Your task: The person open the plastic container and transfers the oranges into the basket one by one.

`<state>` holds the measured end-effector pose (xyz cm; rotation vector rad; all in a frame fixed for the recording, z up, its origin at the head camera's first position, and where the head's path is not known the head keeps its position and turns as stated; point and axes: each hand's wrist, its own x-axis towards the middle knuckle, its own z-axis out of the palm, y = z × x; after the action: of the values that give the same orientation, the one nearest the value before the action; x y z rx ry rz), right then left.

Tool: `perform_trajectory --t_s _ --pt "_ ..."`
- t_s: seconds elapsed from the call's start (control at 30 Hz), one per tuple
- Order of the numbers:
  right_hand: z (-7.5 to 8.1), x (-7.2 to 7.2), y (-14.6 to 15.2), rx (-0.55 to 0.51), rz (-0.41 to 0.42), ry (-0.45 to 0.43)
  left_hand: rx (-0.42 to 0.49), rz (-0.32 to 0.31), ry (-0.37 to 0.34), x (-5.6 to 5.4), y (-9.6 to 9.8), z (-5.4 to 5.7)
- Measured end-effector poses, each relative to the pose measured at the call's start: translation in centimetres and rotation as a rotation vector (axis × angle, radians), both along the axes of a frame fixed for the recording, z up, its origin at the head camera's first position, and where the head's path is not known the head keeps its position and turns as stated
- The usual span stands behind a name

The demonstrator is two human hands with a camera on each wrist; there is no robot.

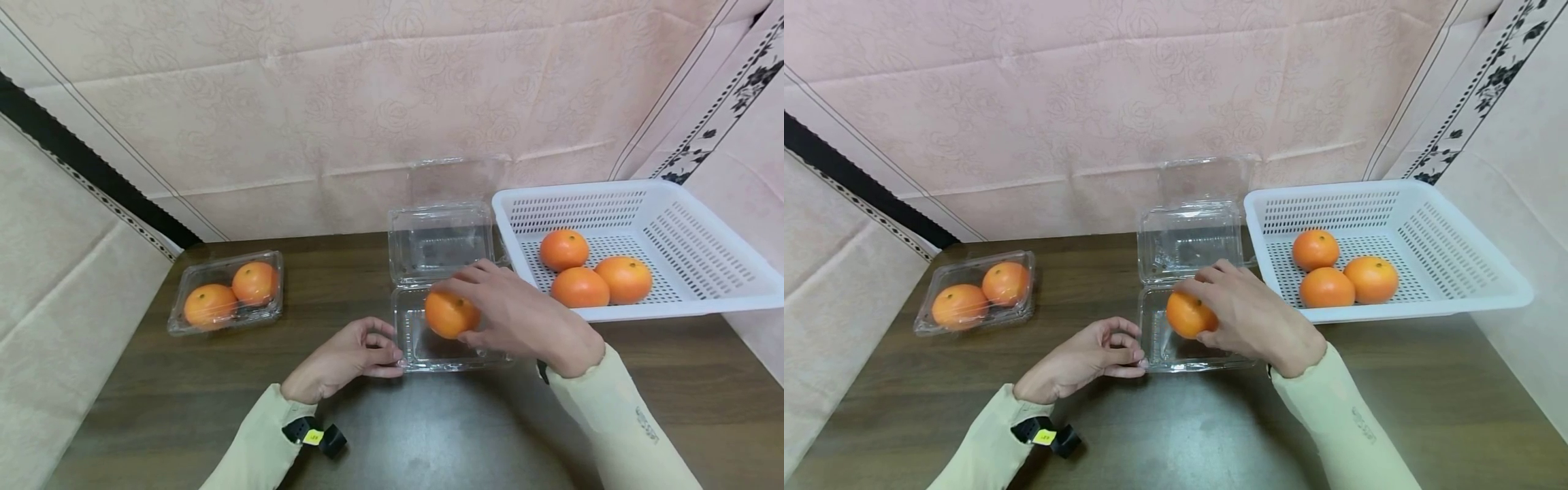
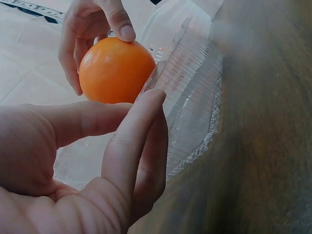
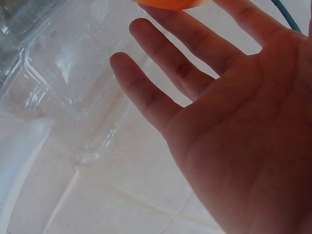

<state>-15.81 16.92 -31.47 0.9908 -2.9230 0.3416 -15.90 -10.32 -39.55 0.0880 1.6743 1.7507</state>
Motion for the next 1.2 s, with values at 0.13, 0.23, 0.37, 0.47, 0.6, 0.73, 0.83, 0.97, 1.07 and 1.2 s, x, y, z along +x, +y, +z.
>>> perform_trajectory --t_s 0.13,0.23,0.37,0.47,0.6,0.73,0.83,0.97,1.07,1.2 --pt "0.1 0.1 0.2 -0.005 -0.007 -0.004 -0.001 -0.001 0.001 0.0 0.0 0.0" --pt "0.2 0.2 0.2 -0.005 -0.009 -0.003 0.001 -0.005 0.001 0.1 0.0 0.0" --pt "0.3 0.3 0.3 -0.004 -0.017 0.000 0.002 -0.008 0.004 0.1 0.0 0.1" --pt "0.5 0.3 0.5 -0.004 -0.026 -0.002 -0.002 -0.009 0.002 0.1 0.0 0.1" --pt "0.6 0.4 0.6 -0.010 -0.035 0.003 -0.008 -0.009 -0.001 0.0 0.0 0.1" --pt "0.7 0.4 0.8 -0.012 -0.045 0.008 -0.011 -0.009 -0.002 0.0 0.0 0.1" --pt "0.8 0.5 0.8 -0.009 -0.056 0.003 -0.012 -0.008 -0.003 0.0 0.0 0.0" --pt "1.0 0.5 0.9 -0.001 -0.064 0.005 -0.016 -0.004 -0.005 0.0 0.0 0.0" --pt "1.2 0.6 1.0 0.009 -0.071 0.010 -0.011 -0.004 0.000 0.0 0.0 0.0" --pt "1.6 0.7 1.3 0.022 -0.085 0.023 0.005 -0.005 0.005 0.0 0.0 0.0"
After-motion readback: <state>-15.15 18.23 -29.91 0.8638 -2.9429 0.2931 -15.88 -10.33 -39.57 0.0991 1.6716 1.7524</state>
